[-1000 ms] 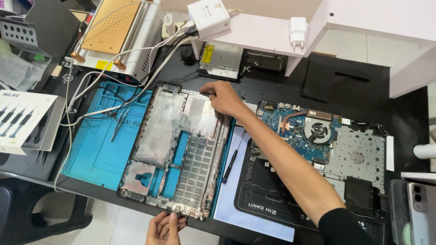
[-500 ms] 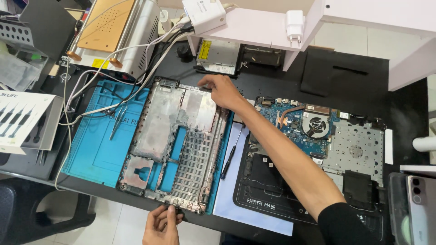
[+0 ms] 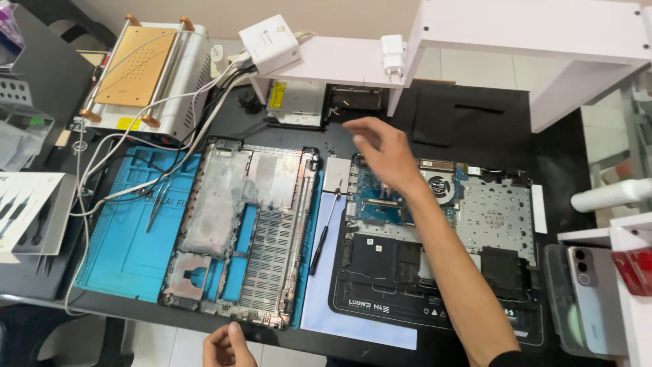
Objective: The recorder is disassembling a laptop and removing internal components like the hard drive and fan using a screwdriver.
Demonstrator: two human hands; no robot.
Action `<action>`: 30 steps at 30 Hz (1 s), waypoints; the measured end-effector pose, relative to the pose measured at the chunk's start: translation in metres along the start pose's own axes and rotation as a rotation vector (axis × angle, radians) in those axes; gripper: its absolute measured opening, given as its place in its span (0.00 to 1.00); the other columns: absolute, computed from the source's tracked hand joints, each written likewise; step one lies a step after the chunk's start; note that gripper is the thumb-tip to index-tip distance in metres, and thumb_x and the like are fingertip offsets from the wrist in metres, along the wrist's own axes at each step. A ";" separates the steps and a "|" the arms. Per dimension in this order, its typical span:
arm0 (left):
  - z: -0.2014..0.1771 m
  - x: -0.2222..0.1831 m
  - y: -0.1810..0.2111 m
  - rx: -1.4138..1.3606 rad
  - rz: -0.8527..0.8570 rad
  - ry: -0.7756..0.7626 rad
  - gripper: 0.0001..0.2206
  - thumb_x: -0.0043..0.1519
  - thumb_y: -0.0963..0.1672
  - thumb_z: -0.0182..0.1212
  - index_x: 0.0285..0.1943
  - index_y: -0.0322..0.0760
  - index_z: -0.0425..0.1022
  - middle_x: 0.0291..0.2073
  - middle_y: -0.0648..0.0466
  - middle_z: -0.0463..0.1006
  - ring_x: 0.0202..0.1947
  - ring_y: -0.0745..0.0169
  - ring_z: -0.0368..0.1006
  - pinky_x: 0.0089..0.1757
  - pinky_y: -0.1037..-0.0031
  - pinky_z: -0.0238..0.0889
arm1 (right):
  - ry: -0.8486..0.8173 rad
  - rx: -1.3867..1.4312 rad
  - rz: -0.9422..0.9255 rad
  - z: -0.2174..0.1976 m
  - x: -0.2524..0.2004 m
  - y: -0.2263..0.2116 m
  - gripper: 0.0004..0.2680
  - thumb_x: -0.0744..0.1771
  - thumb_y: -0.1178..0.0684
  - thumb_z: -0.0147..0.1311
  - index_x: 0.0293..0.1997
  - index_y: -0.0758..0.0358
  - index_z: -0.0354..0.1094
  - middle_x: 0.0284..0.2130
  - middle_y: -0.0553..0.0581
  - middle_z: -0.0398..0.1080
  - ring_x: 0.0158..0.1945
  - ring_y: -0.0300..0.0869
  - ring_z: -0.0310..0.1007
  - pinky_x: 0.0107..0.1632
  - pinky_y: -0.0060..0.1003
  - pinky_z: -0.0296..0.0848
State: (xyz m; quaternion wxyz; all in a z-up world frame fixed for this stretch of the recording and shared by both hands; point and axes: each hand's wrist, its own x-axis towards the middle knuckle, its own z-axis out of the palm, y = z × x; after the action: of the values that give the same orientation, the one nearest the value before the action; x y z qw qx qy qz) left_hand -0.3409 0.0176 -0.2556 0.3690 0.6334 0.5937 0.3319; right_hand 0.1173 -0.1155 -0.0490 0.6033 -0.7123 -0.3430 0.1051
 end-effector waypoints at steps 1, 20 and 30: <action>0.003 -0.008 0.012 -0.003 0.004 -0.013 0.11 0.67 0.43 0.66 0.47 0.27 0.72 0.27 0.48 0.75 0.22 0.71 0.66 0.28 0.79 0.59 | 0.011 -0.008 0.002 -0.018 -0.015 -0.003 0.10 0.69 0.61 0.51 0.56 0.65 0.72 0.52 0.58 0.77 0.58 0.42 0.76 0.62 0.37 0.73; 0.145 -0.130 0.305 0.059 0.972 -0.734 0.15 0.63 0.43 0.60 0.58 0.34 0.75 0.55 0.45 0.76 0.60 0.46 0.67 0.58 0.55 0.55 | 0.370 -0.511 0.190 -0.102 -0.194 0.000 0.13 0.64 0.61 0.58 0.53 0.62 0.75 0.50 0.60 0.75 0.60 0.52 0.70 0.62 0.45 0.69; 0.171 -0.125 0.288 0.143 1.039 -0.775 0.15 0.65 0.44 0.58 0.59 0.38 0.76 0.66 0.48 0.71 0.71 0.50 0.59 0.69 0.52 0.39 | 0.295 -0.535 0.180 -0.101 -0.196 0.011 0.12 0.63 0.59 0.60 0.51 0.63 0.74 0.49 0.60 0.72 0.60 0.53 0.67 0.62 0.47 0.66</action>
State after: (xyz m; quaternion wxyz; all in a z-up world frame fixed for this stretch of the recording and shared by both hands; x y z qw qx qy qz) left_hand -0.0580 -0.1264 -0.0921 0.3050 0.9347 0.0546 0.1743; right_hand 0.0323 -0.3164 -0.0854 0.4259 -0.8808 -0.2028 -0.0401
